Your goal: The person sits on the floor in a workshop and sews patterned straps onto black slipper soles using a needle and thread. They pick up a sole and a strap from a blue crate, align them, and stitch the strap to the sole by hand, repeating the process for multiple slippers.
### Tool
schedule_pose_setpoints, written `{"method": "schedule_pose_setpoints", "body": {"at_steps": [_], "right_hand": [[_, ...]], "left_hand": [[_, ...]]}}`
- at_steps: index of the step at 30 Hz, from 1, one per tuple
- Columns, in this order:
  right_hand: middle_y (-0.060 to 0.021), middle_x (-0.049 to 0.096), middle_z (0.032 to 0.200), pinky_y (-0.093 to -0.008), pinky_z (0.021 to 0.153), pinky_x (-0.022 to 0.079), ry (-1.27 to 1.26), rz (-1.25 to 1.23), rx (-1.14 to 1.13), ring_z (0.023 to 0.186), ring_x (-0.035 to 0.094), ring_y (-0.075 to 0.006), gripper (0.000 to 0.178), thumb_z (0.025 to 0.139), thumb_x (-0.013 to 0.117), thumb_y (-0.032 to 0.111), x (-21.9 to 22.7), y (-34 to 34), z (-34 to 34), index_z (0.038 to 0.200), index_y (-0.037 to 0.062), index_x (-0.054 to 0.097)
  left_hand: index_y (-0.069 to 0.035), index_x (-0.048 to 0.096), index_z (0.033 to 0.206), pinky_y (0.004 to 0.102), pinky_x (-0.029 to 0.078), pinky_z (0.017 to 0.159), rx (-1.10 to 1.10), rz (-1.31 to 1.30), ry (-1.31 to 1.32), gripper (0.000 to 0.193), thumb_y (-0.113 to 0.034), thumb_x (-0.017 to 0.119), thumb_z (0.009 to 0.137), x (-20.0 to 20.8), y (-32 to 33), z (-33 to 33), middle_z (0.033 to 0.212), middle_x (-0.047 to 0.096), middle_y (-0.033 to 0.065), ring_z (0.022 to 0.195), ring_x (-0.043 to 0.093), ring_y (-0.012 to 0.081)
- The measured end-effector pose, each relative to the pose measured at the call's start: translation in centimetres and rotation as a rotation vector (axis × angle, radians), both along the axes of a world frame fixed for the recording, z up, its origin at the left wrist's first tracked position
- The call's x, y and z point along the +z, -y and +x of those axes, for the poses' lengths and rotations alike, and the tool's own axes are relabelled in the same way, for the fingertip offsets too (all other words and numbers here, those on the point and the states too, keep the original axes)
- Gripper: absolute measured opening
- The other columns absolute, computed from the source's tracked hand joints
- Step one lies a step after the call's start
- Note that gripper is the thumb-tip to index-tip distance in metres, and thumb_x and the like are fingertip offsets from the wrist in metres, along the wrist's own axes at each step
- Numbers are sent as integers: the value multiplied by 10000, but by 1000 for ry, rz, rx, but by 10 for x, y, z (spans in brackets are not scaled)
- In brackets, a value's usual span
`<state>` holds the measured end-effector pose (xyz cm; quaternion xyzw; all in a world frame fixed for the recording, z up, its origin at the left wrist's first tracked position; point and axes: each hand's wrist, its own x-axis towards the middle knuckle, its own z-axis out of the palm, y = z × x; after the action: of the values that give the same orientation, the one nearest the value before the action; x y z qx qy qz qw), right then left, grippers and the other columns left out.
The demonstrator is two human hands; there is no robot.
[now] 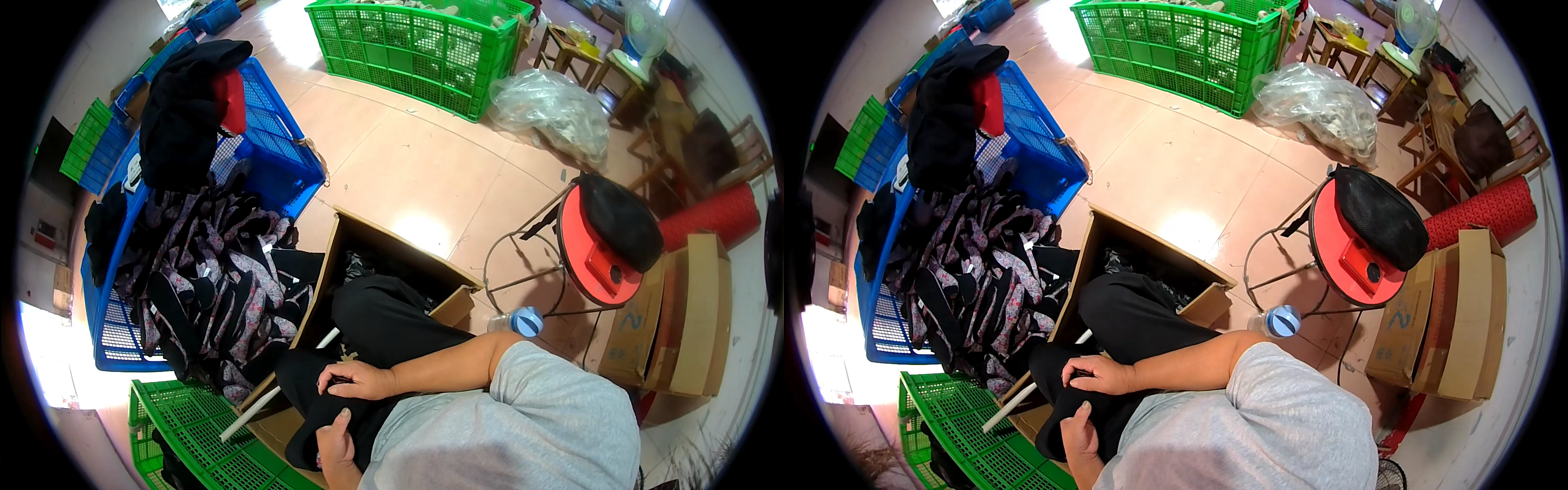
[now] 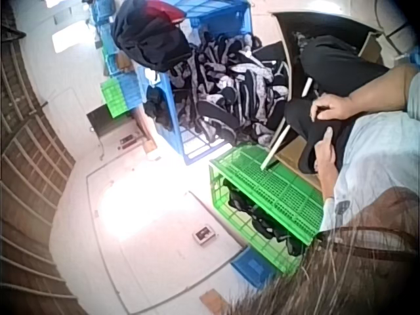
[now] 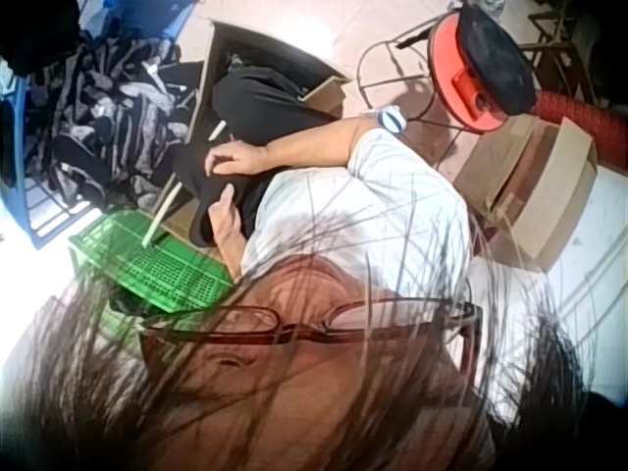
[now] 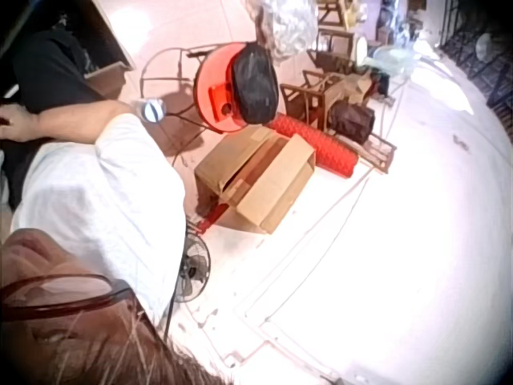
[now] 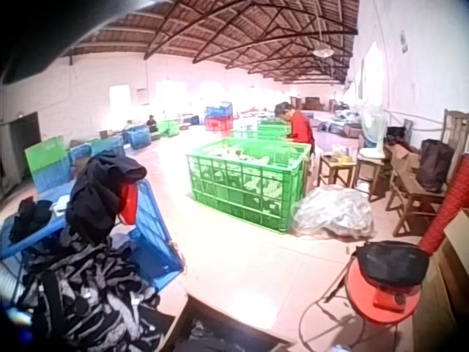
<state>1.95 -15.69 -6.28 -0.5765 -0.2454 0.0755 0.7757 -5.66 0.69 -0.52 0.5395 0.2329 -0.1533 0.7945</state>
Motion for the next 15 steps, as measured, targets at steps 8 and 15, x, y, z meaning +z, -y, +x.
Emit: {"method": "schedule_pose_setpoints", "body": {"at_steps": [8,15], "right_hand": [[-84,656,1014,-342,895,479,8,1,-7,981,628,-241,166,932,584,163,4,1,1,1037,37,612],[-96,654,1011,-352,905,478,4,-11,0,988,629,-260,171,929,584,162,7,3,0,1038,34,608]], "left_hand": [[89,540,1301,348,461,1019,8,18,-22,546,42,751,800,-2,-3,1,1255,620,129,1109,609,221],[79,538,1303,347,461,1015,-4,23,-36,540,29,750,809,-3,-4,0,1242,621,125,1100,608,215]]}}
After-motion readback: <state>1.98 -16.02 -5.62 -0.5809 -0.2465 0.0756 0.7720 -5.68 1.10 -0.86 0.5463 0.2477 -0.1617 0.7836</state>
